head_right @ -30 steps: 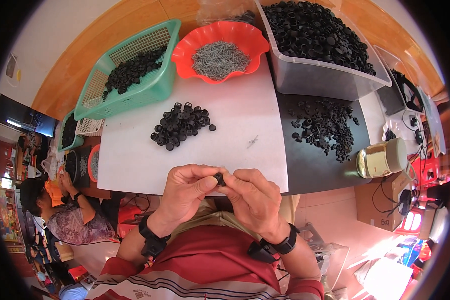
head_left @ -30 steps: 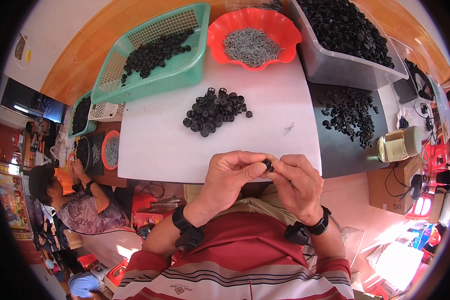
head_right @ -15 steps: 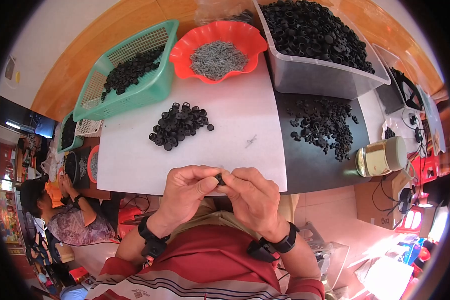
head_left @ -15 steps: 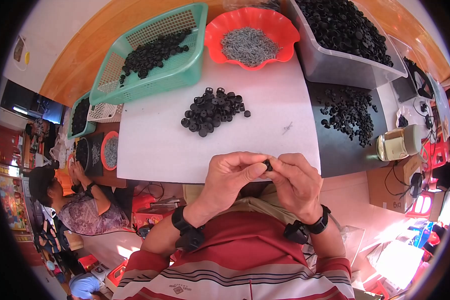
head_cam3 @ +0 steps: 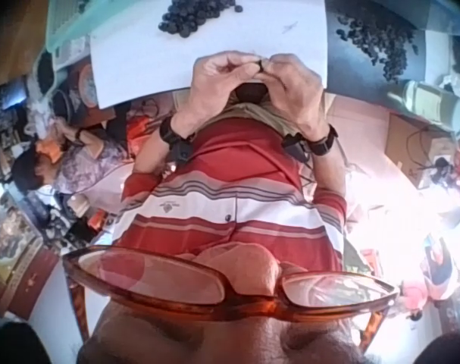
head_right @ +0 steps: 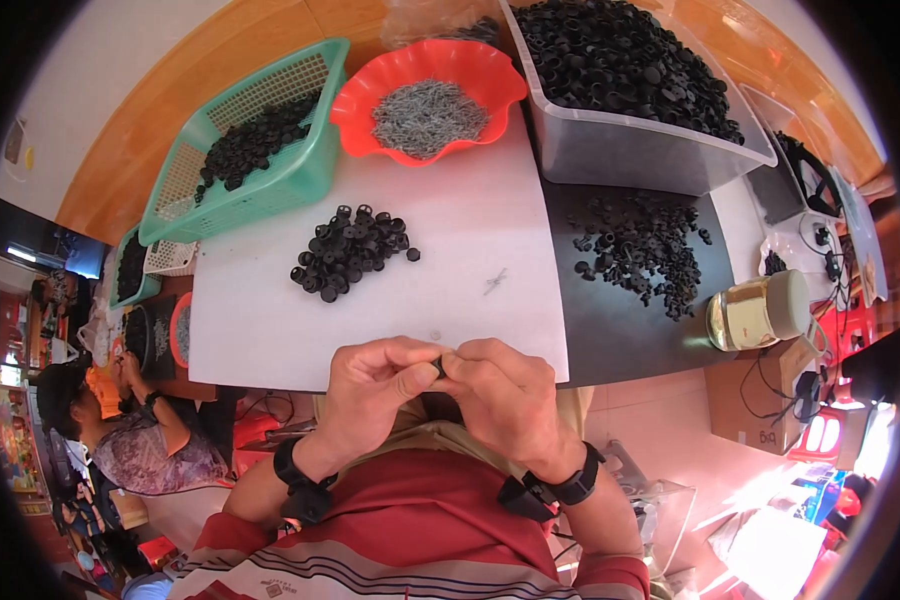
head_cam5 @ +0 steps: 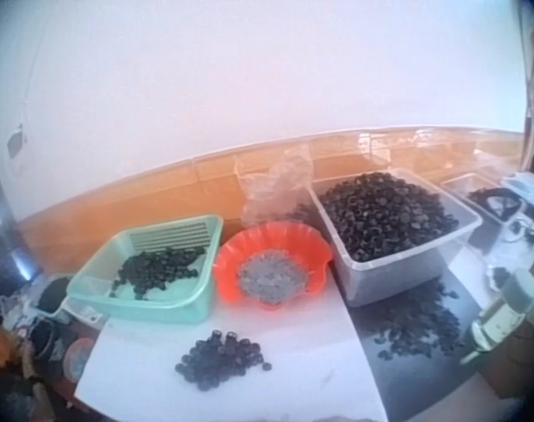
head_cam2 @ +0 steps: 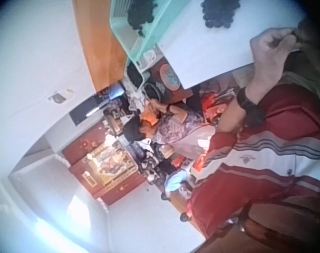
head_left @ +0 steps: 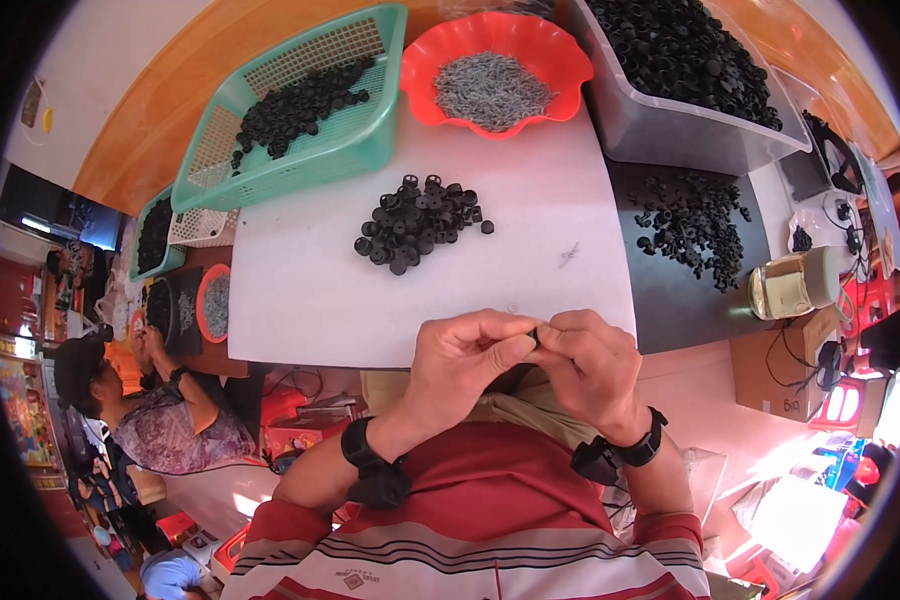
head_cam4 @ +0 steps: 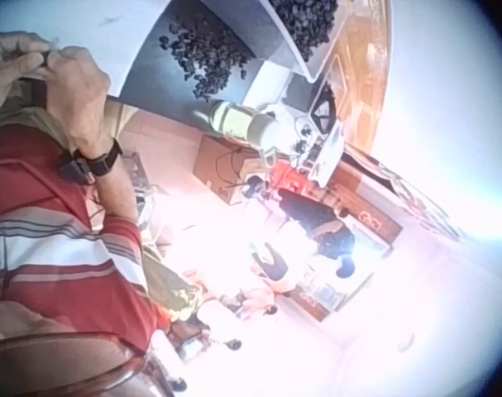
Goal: Assembling small black plastic toggles or cord locks by inserting small silver pins or springs.
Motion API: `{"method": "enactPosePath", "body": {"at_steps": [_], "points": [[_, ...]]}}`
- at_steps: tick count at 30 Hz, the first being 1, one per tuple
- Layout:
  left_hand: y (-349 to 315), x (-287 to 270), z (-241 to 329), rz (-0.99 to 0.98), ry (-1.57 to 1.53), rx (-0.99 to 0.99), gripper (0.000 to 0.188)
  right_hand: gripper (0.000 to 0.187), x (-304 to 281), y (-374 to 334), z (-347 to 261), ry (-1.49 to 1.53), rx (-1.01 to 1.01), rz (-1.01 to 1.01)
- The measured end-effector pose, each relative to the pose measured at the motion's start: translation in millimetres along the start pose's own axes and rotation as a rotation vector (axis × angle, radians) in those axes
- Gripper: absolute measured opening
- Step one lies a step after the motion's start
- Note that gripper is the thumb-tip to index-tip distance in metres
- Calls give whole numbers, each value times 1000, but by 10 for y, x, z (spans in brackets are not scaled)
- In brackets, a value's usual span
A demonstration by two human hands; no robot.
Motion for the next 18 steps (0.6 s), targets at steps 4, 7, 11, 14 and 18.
{"method": "enactPosePath", "body": {"at_steps": [4,7,11,14,18], "points": [[-4,68,70,-28,-29,58,20,27,4,19,-50,-68,-129,-6],[-10,34,26,-38,13,79,20,26,-1,26,-87,-93,-168,-19],[-38,-18,35,-3,-15,25,20,23,4,111,-124,-103,-49,-136],[-106,-89,21,32,79,10,19,22,-68,234,-63,-16,98,-263],[-111,-116,89,58,131,49,17,20,-249,435,186,-227,73,-187]]}}
Point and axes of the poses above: each hand's wrist, its own y-axis towards the middle knuckle, its own x-axis out of the palm, z = x × y, the point moved 7 cm from there along y, towards the middle knuckle, and after that the axes turned 10 degrees about x, right-handed, at the moved point
